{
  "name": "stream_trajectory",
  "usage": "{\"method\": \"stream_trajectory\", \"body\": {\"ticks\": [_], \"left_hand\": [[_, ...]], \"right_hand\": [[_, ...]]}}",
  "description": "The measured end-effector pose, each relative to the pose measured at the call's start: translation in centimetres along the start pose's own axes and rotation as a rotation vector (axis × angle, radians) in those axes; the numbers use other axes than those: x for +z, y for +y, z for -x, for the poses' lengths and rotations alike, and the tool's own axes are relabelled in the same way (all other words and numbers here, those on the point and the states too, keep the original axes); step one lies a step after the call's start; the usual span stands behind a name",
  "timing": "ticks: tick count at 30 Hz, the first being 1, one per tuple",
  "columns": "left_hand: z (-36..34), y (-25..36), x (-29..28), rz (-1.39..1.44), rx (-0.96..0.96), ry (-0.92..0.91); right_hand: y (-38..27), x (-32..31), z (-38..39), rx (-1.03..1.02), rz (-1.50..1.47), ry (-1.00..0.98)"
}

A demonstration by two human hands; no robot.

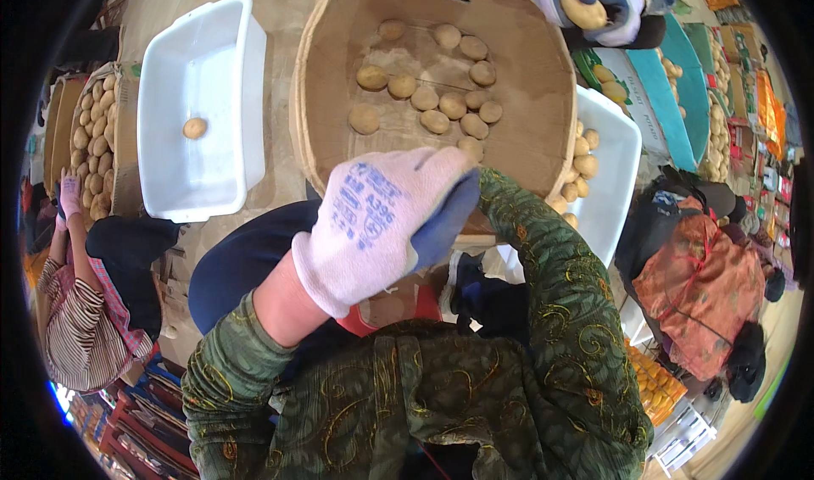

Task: The person sits on the floor and sorts potatoes from a large sack into white plastic bins. They pick up individual potatoes, inspect them, and place them into the bins while other workers perform similar tasks nearby.

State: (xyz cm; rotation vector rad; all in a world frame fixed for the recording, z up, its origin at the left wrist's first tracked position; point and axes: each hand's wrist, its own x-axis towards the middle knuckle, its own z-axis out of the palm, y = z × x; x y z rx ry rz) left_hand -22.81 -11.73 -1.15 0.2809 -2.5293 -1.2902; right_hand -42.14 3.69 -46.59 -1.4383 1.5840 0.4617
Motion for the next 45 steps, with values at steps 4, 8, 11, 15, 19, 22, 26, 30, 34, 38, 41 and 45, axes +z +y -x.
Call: {"method": "stream_trajectory", "body": {"ticks": [4, 8, 11, 15, 19, 22, 26, 30, 34, 38, 41, 45], "left_hand": [[1.1, -1.0, -1.0, -0.103, -0.052, -0.029], [1.4, -1.0, -1.5, -0.130, -0.065, -0.047], [0.8, -0.6, -1.2, -0.117, -0.038, -0.021], [0.8, 0.0, -1.0, -0.122, -0.070, -0.004], [1.7, 0.0, -1.4, -0.194, -0.009, 0.066], [1.1, -0.1, -0.8, -0.237, 0.027, 0.032], [1.1, -0.9, 0.7, -0.330, 0.049, -0.060], [0.7, -0.2, 3.4, -0.380, 0.240, -0.198], [0.5, 1.2, 6.3, -0.375, 0.316, -0.161], [2.0, 2.2, 8.2, -0.447, 0.343, -0.202], [3.9, 2.2, 9.2, -0.421, 0.290, -0.279], [4.5, -5.1, 11.1, -0.253, 0.546, -0.059]], "right_hand": [[-4.5, -3.2, 2.2, -0.025, -0.014, -0.111], [-9.1, -8.8, 8.6, 0.158, 0.093, -0.208], [-6.7, -4.7, 6.5, 0.150, 0.022, 0.012], [-5.6, -4.3, 5.9, 0.156, 0.005, 0.030], [-7.8, -10.5, 10.8, 0.125, -0.199, 0.113], [-7.8, -13.5, 17.0, 0.023, -0.561, 0.192], [-11.4, -15.5, 25.2, -0.172, -1.335, 0.407], [-15.2, -11.9, 28.3, -0.420, -1.431, 0.936], [-18.8, -8.7, 29.8, -0.635, -2.447, 0.701], [-21.6, -6.1, 29.0, -0.836, -2.788, 0.664], [-22.7, -3.9, 31.8, -0.922, -2.569, 0.683], [-24.4, -3.0, 34.1, -0.721, -2.592, 0.710]]}}
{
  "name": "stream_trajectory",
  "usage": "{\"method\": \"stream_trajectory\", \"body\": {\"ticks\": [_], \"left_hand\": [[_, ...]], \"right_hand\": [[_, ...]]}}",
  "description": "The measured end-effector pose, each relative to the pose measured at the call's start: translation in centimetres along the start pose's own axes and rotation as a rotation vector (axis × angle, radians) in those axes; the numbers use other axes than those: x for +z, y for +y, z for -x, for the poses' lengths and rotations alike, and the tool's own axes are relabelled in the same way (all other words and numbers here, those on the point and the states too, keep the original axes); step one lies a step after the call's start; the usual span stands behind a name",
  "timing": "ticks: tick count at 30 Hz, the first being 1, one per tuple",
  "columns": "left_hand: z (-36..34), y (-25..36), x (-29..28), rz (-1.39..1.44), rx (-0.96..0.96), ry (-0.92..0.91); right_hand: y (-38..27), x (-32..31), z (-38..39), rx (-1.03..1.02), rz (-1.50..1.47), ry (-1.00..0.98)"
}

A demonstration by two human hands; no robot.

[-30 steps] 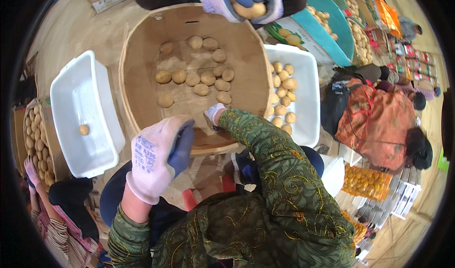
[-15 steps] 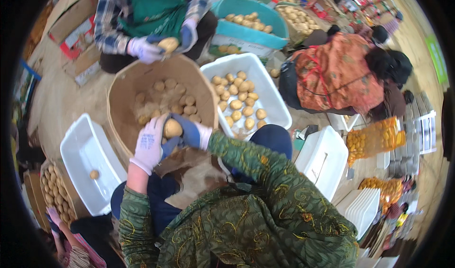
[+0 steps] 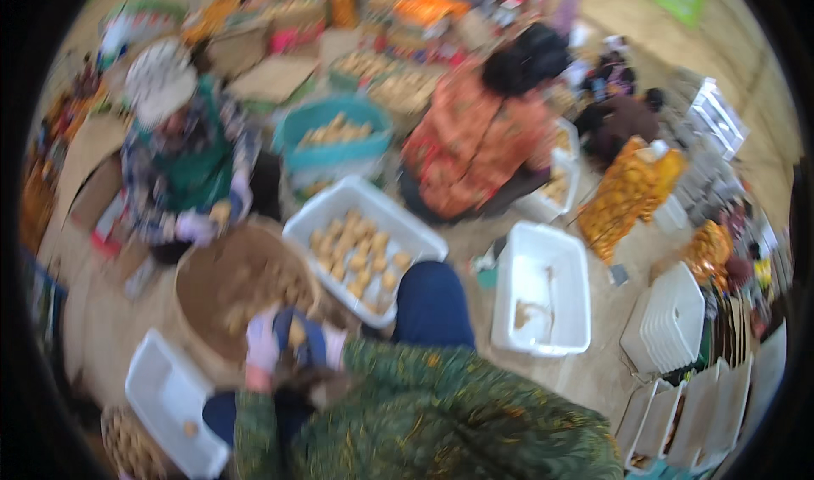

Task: The person sits on the floor and sorts potatoes from a large sack into white plastic bins. They pick up individual potatoes, inspect them, and place them into the bins while other workers perform similar tasks nearby.

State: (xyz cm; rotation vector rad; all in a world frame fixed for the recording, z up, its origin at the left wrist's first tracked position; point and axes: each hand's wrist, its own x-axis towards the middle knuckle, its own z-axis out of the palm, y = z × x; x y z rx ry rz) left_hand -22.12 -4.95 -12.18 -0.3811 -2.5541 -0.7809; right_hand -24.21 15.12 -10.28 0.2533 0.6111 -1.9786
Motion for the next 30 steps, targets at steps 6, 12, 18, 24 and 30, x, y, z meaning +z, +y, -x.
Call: {"method": "stream_trajectory", "body": {"ticks": [6, 12, 18, 24, 30], "left_hand": [[-3.2, 7.3, -5.0, 0.564, -0.332, -0.248], [-1.1, 10.1, -5.9, 0.042, -0.280, -0.170], [-2.1, 9.0, -4.6, -0.175, -0.191, -0.227], [-2.7, 8.0, -4.7, 0.198, -0.406, -0.137], [-3.4, 11.7, -3.2, 0.598, -0.420, -0.009]], "right_hand": [[-1.3, 0.9, 1.0, 0.060, -0.015, -0.067], [0.0, 2.6, 2.4, 0.132, 0.383, 0.169], [1.0, 1.6, 1.1, 0.028, 0.151, 0.120], [-0.5, -0.8, 1.1, 0.109, -0.019, -0.092], [-0.4, 1.0, 1.2, -0.551, 0.397, -0.106]]}}
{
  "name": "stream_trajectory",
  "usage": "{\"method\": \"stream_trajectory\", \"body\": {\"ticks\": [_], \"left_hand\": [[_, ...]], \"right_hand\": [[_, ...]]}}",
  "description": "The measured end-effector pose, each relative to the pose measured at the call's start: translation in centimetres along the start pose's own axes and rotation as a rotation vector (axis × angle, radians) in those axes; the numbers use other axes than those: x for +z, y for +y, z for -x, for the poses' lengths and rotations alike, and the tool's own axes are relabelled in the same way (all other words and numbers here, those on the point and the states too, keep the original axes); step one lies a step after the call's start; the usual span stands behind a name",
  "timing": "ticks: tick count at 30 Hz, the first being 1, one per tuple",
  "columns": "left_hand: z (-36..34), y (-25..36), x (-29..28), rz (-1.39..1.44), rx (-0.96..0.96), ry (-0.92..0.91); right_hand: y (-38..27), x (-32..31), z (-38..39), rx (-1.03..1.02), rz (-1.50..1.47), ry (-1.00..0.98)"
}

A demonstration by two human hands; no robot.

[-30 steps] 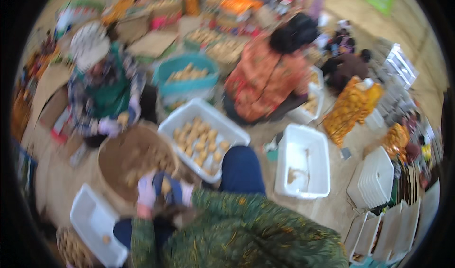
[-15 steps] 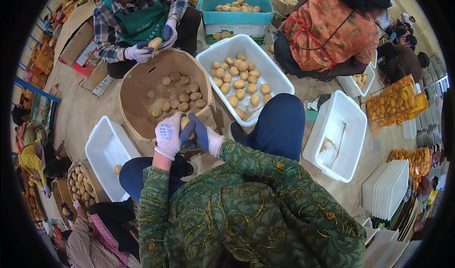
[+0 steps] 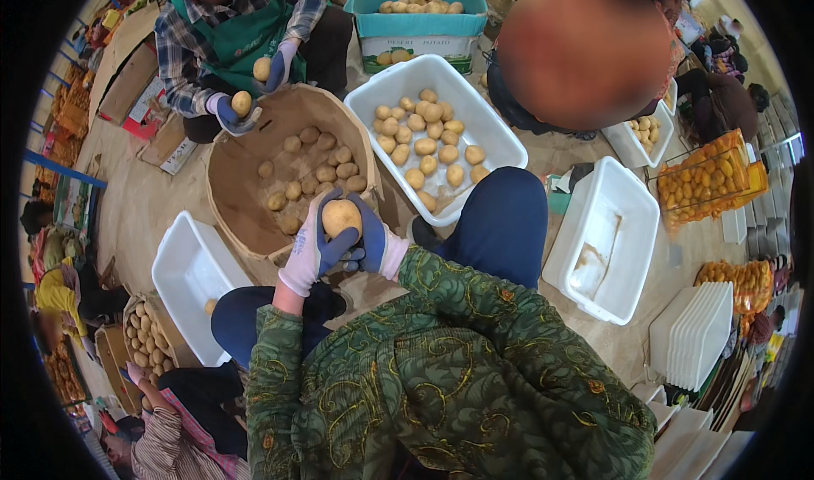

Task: The person sits on the floor and sorts potatoes from a large sack into white plastic bins. They pick up individual potatoes, inspect them, and place them into the bins while other workers perform similar tasks nearby.

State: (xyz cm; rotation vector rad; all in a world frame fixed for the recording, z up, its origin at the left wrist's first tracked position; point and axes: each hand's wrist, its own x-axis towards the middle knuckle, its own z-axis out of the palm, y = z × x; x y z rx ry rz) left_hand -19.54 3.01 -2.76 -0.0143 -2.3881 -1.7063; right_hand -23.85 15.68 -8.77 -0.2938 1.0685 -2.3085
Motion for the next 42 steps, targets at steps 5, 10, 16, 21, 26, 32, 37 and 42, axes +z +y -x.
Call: {"method": "stream_trajectory", "body": {"ticks": [5, 10, 16, 21, 26, 32, 37, 42], "left_hand": [[-1.2, 0.7, -1.4, -0.596, 0.149, -0.085], [-1.4, 0.8, -1.7, -0.508, 0.134, 0.021], [-1.2, -3.0, -3.3, -0.003, -0.149, 0.132], [-1.3, -2.1, -4.0, 0.265, -0.185, 0.034], [-1.0, 0.4, -2.8, 0.362, -0.132, -0.104], [-1.4, 0.6, -1.2, 0.506, -0.254, -0.198], [-1.7, -2.5, -1.2, 0.225, -0.055, 0.037], [-2.6, -2.7, -4.9, 0.385, -0.235, 0.228]], "right_hand": [[-1.0, -0.8, -0.1, 0.652, -0.358, 0.090], [-1.4, 0.7, 0.7, 0.632, -0.401, 0.079], [-3.0, 0.6, 1.1, 0.728, -0.407, 0.004], [-3.2, -0.3, 0.1, 0.727, -0.509, -0.175], [-3.8, -0.4, 0.1, 0.689, -0.517, -0.179], [-3.9, -0.7, 0.9, 0.674, -0.503, -0.153], [-6.4, -2.3, 0.7, 0.601, 0.065, 0.026], [-10.8, -15.2, -3.5, 0.426, 0.975, 0.255]]}}
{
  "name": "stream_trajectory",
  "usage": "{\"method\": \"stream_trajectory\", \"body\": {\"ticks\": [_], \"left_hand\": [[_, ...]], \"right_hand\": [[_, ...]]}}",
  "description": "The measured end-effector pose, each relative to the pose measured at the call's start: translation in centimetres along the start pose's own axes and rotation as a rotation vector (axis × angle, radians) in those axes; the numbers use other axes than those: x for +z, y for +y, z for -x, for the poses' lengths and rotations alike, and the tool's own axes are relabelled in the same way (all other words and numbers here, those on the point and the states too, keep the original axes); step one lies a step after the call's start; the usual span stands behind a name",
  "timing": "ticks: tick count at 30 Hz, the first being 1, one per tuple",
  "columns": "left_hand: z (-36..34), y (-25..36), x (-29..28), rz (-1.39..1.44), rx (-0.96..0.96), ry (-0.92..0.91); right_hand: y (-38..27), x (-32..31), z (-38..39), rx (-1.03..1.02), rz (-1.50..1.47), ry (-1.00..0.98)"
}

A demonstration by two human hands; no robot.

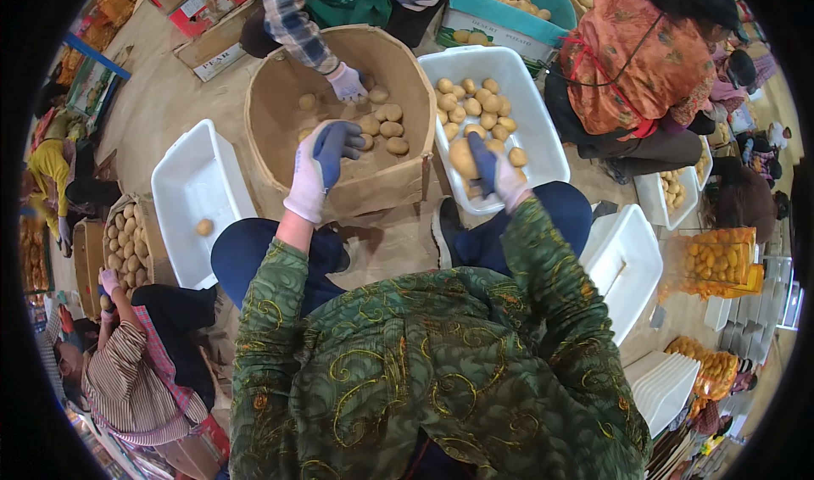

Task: The person sits on the floor and sorts potatoes from a large sack into white plastic bins. They pick up individual potatoes, inspect them, and place them into the bins while other workers perform similar tasks nearby.

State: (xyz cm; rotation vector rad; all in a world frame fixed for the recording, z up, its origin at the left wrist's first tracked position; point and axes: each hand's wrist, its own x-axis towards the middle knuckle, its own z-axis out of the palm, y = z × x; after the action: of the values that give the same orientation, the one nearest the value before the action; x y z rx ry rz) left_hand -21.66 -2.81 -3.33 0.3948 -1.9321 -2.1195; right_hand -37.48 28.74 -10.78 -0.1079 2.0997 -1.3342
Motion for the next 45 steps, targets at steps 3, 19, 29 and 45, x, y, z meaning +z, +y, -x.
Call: {"method": "stream_trajectory", "body": {"ticks": [3, 19, 29, 45], "left_hand": [[0.0, 0.5, -2.6, -0.068, 0.009, 0.112], [-13.0, -23.3, -19.8, -1.351, -0.288, -0.400], [-15.9, -32.8, -16.4, -1.878, -0.515, -0.822], [-13.4, -38.3, -21.5, -1.462, -0.400, -0.585]], "right_hand": [[-1.8, -2.2, -1.3, 0.092, 0.626, 0.053], [-10.0, 9.5, -5.1, -0.570, 0.443, -0.376], [-8.9, 11.5, -3.7, -0.518, 0.364, -0.423], [-8.3, 11.4, -4.7, -0.494, 0.374, -0.544]]}}
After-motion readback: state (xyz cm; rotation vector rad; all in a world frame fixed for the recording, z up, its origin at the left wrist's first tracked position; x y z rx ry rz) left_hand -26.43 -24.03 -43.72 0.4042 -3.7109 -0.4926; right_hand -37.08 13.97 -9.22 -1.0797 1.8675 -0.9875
